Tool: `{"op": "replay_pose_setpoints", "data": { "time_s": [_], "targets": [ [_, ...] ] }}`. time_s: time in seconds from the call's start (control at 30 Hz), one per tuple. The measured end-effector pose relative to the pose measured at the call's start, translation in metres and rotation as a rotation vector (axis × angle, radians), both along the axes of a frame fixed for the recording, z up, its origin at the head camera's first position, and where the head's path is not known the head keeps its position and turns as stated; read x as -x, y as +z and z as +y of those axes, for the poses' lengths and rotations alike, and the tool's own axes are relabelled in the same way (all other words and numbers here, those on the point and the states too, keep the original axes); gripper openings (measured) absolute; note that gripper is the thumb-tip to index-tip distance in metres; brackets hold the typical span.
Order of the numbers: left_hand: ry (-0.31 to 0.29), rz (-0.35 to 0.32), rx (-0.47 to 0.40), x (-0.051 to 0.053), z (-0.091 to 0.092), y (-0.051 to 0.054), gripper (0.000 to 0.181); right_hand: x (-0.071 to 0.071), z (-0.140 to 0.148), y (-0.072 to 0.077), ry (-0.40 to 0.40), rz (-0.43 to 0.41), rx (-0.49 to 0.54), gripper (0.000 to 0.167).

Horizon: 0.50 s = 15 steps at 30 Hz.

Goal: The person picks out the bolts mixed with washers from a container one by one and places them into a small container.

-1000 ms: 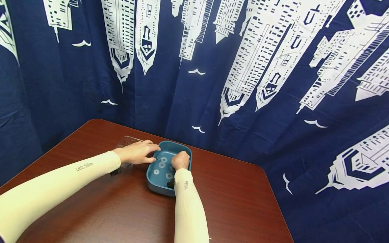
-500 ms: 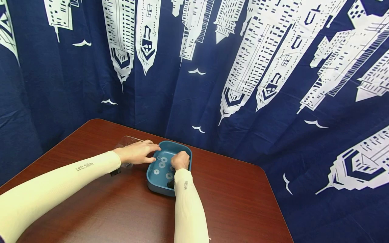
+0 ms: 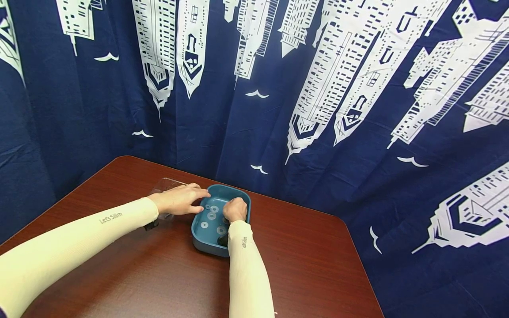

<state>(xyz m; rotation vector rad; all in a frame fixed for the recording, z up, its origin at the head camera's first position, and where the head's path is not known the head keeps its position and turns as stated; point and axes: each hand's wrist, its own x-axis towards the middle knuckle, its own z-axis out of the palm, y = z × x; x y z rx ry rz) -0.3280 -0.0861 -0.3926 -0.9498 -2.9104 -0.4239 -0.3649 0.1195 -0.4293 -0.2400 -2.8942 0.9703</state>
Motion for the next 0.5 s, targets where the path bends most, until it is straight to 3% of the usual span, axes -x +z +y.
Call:
{"op": "replay_pose_setpoints", "data": {
  "time_s": [0.5],
  "targets": [
    [-0.003,0.010,0.017,-0.0018,-0.0008,0.0017,0.054,-0.0046,0.0007,0.0043,0.050,0.029,0.058,0.016]
  ]
}}
